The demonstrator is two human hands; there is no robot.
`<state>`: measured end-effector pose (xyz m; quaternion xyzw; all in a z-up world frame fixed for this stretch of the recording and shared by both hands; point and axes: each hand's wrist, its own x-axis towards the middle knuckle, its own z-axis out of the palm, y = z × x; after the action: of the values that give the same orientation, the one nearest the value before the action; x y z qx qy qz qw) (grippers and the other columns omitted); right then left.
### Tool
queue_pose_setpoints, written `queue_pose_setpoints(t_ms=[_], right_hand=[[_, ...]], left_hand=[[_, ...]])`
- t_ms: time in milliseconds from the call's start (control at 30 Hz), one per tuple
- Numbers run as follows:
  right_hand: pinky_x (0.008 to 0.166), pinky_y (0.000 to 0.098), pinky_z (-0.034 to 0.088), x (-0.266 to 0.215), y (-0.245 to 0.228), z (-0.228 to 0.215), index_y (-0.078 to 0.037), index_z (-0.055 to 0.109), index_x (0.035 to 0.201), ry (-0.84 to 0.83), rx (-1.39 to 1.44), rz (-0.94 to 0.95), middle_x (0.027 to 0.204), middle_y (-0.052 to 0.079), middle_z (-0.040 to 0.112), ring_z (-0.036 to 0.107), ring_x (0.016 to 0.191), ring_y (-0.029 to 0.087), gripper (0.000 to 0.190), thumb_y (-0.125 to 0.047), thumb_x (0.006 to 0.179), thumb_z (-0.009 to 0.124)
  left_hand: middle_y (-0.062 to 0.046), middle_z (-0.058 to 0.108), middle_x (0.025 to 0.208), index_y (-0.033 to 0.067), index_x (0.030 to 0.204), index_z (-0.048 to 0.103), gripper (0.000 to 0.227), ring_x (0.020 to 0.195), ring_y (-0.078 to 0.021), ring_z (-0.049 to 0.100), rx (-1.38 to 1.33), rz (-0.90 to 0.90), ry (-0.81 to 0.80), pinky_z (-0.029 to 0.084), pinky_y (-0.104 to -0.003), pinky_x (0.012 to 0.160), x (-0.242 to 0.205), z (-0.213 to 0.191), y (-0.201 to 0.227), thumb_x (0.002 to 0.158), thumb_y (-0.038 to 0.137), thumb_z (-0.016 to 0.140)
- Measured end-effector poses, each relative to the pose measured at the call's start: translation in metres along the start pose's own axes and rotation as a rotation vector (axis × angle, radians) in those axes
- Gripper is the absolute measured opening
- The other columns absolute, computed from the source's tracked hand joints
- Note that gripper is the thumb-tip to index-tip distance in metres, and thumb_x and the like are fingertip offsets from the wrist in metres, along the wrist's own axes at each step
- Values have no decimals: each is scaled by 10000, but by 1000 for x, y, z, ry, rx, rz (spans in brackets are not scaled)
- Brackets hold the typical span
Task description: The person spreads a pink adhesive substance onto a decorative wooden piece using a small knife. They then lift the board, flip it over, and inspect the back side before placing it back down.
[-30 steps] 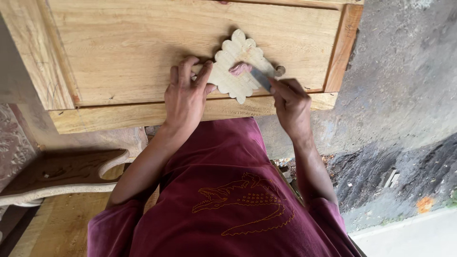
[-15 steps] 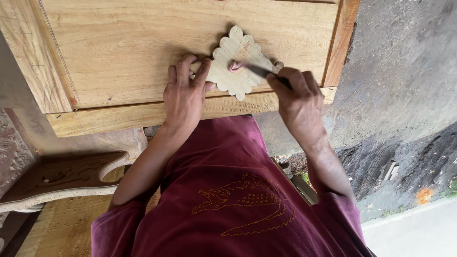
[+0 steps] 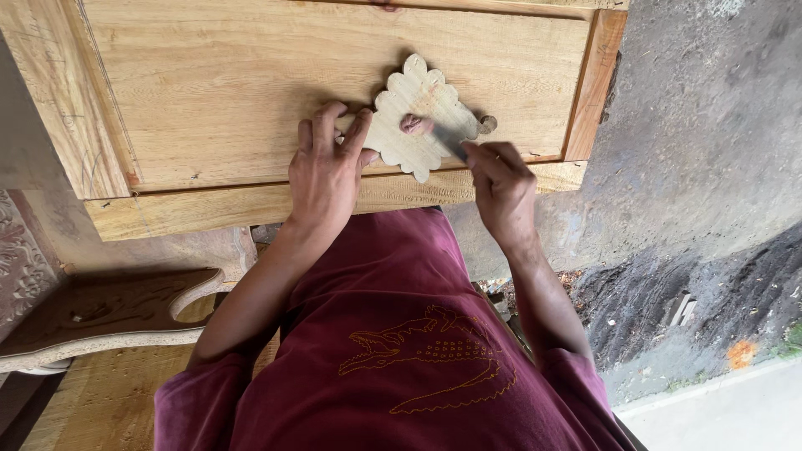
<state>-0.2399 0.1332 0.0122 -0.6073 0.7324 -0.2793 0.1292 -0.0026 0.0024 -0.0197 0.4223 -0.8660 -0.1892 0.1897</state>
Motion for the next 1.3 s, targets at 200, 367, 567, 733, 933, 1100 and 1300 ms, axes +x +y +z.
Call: queue_pose_setpoints(t_ms=[200, 367, 567, 733, 933, 1100, 1300], right_hand=[[426, 191, 517, 4, 4, 3, 24, 758, 1144, 14, -29, -17, 1024, 139, 720, 658, 662, 99, 184, 67, 1010, 639], [426, 161, 550, 9, 7, 8, -26, 772, 1055, 50, -69, -53, 1043, 133, 732, 663, 659, 71, 189, 72, 1043, 611], [438, 176, 561, 15, 8, 3, -26, 765, 1092, 18, -48, -18, 1046, 123, 731, 685, 675, 96, 180, 62, 1065, 611], [455, 194, 548, 8, 13, -7, 9, 756, 1189, 1, -81, -10, 1026, 129, 716, 671, 674, 113, 197, 33, 1048, 621], [390, 201, 519, -14, -9, 21, 14, 764, 1159, 6, -18, 99, 962, 124, 729, 656, 590, 125, 145, 4, 1046, 672], [591, 250, 594, -21, -42, 32, 9, 724, 1233, 89, 29, 64, 1001, 121, 717, 716, 773, 164, 202, -64, 1055, 662], [434, 200, 527, 0, -45, 7, -10, 761, 1164, -45, 54, 113, 1002, 112, 746, 677, 634, 135, 151, -11, 1049, 662]], left_hand=[[-95, 510, 1328, 115, 1320, 717, 580, 1030, -306, 610, 0, 16, -17, 649, -346, 617, 5, -7, 2, 794, 299, 880], [-93, 510, 1328, 115, 1312, 720, 570, 1046, -293, 614, -14, -1, -6, 649, -333, 621, 4, -9, 4, 795, 296, 877], [-79, 511, 1333, 122, 1312, 722, 574, 1046, -281, 613, -9, 9, 5, 650, -332, 633, 2, -9, 5, 785, 278, 888], [-88, 500, 1329, 113, 1311, 719, 594, 1069, -289, 613, -2, 15, 12, 652, -325, 634, 2, -6, 3, 770, 289, 890], [-85, 494, 1340, 122, 1308, 724, 587, 1047, -294, 606, -14, 2, 16, 651, -322, 618, 2, -1, 2, 775, 306, 884], [-58, 490, 1348, 125, 1325, 715, 576, 1077, -275, 608, -9, 15, 11, 652, -328, 662, 4, -8, 2, 803, 301, 882], [-93, 486, 1330, 106, 1336, 716, 572, 1073, -297, 595, -27, 31, -8, 634, -350, 628, 5, -16, 4, 816, 276, 884]])
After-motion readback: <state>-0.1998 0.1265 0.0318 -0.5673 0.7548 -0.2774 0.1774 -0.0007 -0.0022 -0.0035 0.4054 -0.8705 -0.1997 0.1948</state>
